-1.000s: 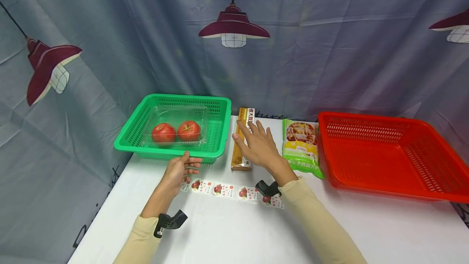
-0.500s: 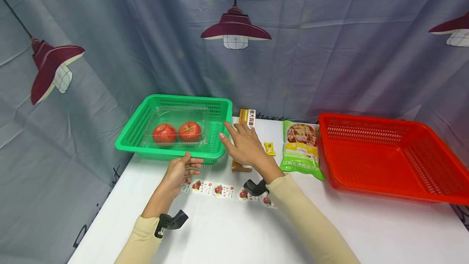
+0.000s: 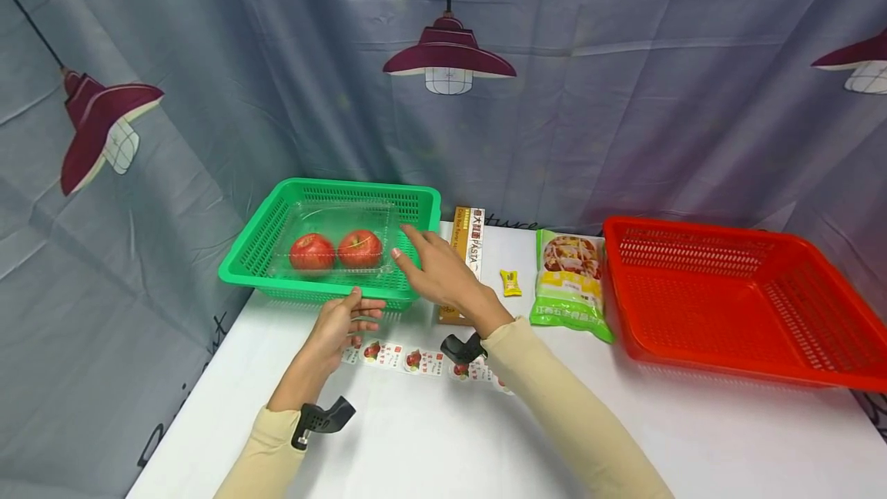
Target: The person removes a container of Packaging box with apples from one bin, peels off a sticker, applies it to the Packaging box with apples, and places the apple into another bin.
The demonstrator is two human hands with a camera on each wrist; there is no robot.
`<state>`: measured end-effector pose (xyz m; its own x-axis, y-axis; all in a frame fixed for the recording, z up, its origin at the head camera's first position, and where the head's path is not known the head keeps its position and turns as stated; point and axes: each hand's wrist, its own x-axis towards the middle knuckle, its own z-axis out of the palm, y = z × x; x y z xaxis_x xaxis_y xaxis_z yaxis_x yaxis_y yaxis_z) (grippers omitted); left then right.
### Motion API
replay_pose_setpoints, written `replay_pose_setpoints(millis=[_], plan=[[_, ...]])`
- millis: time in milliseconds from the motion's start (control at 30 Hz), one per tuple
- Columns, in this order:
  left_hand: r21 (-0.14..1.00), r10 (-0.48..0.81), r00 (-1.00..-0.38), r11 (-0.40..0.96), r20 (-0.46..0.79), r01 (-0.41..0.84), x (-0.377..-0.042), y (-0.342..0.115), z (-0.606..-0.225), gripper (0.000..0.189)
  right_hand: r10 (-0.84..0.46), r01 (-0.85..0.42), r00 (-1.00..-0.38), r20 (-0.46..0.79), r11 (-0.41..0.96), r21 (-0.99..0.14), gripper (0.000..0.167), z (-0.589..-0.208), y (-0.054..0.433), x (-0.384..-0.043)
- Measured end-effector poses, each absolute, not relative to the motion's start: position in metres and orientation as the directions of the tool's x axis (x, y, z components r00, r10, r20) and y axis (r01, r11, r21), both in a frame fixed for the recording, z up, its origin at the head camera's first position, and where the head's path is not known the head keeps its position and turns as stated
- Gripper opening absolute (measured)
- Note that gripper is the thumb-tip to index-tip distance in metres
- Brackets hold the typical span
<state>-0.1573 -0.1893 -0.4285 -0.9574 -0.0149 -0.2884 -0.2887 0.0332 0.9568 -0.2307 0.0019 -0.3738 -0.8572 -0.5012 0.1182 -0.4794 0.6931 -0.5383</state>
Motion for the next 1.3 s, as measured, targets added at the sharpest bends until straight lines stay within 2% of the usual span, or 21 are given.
replay_pose_setpoints(millis=[333,733,1300], plan=[[0.959,-0.007,-0.959,0.026,-0.283,-0.283,-0.158,-0.19,-0.43,0.056,-0.517,-0.461,-0.852,0.087,0.66,-0.594,0.064,-0.375,-0.017,-0.235],[0.961,-0.021,-0.961,0.022,-0.276,-0.277,-0.159,-0.189,-0.434,0.055,-0.476,-0.381,-0.878,0.062,0.613,-0.693,0.059,-0.376,-0.03,-0.243],[0.961,-0.019,-0.962,0.025,-0.274,-0.275,-0.159,-0.19,-0.434,0.055,-0.404,-0.265,-0.914,-0.04,0.668,-0.696,0.067,-0.38,-0.054,-0.253]])
